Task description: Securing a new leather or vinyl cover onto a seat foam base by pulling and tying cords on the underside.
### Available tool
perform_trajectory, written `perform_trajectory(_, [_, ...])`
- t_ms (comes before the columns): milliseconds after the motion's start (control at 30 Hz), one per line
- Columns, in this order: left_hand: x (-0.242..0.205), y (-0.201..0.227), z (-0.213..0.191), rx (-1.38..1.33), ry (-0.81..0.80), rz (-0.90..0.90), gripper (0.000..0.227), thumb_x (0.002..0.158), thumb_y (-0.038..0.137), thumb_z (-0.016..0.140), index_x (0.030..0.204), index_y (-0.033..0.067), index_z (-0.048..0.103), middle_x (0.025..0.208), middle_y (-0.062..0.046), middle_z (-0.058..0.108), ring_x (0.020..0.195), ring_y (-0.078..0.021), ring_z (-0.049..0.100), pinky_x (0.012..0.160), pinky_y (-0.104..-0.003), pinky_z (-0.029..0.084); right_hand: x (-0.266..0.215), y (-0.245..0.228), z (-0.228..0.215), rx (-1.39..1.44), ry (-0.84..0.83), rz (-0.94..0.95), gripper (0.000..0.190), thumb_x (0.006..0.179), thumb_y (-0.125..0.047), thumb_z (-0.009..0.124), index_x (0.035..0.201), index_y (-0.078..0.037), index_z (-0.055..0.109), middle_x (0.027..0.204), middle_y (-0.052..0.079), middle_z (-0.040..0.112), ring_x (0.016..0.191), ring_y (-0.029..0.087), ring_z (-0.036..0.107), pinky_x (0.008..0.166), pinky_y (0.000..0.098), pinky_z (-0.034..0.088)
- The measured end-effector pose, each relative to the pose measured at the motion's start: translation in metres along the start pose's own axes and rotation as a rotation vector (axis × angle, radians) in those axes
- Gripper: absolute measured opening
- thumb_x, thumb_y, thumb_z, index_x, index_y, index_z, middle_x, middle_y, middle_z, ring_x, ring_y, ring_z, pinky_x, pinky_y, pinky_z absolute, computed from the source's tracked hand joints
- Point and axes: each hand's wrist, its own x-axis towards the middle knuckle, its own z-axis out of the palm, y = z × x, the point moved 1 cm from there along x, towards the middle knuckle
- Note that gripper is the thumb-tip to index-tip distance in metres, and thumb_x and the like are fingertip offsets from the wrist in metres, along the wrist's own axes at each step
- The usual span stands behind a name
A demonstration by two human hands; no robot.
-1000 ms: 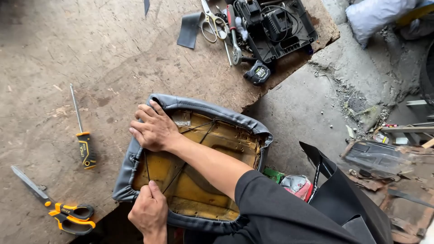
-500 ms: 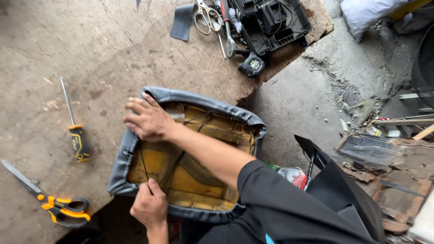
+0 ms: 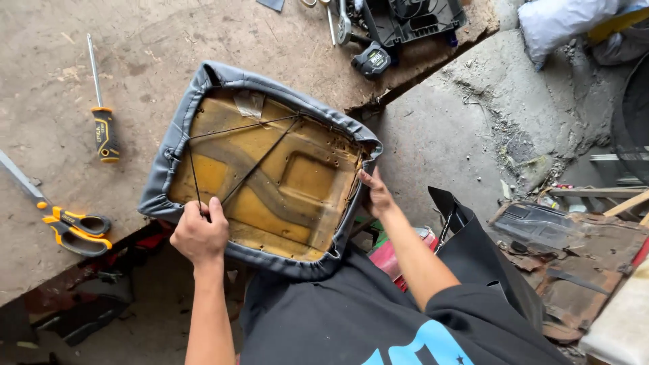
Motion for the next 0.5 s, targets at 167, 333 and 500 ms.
perform_trajectory(167, [0.000, 0.006, -0.001, 0.003, -0.043, -0.028, 0.040, 0.094, 0.052, 0.079, 0.081, 0.0213, 0.057, 0.061, 0.003, 0.061, 0.070, -0.0262, 0.073, 0.068, -0.040, 0.056, -0.016, -0.025, 0.062, 0.246, -0.029, -0.062, 0.032, 0.085, -0.027, 0.083, 0.108, -0.022, 0.062, 0.073, 0.001, 0.056, 0.061, 0.017, 0.065, 0.053, 0.0312, 0.059])
perform_trajectory(333, [0.002, 0.017, 0.001, 0.008, -0.083, 0.029, 0.042, 0.096, 0.055, 0.077, 0.081, 0.0217, 0.056, 0.064, -0.002, 0.062, 0.070, -0.0281, 0.073, 0.067, -0.040, 0.055, -0.088, -0.093, 0.112, -0.152, 0.136, -0.147, 0.109, 0.077, -0.043, 0.095, 0.163, -0.019, 0.034, 0.117, 0.009, 0.053, 0.106, 0.020, 0.054, 0.093, 0.0338, 0.048])
perform_trajectory(500, [-0.001, 0.011, 0.007, 0.024, -0.081, 0.037, 0.049, 0.086, 0.062, 0.083, 0.079, 0.0226, 0.055, 0.064, -0.002, 0.061, 0.072, -0.0275, 0.073, 0.067, -0.039, 0.055, -0.052, -0.048, 0.105, -0.315, 0.361, -0.204, 0.096, 0.074, -0.037, 0.094, 0.156, -0.017, 0.047, 0.106, 0.009, 0.060, 0.101, 0.023, 0.063, 0.088, 0.0387, 0.052])
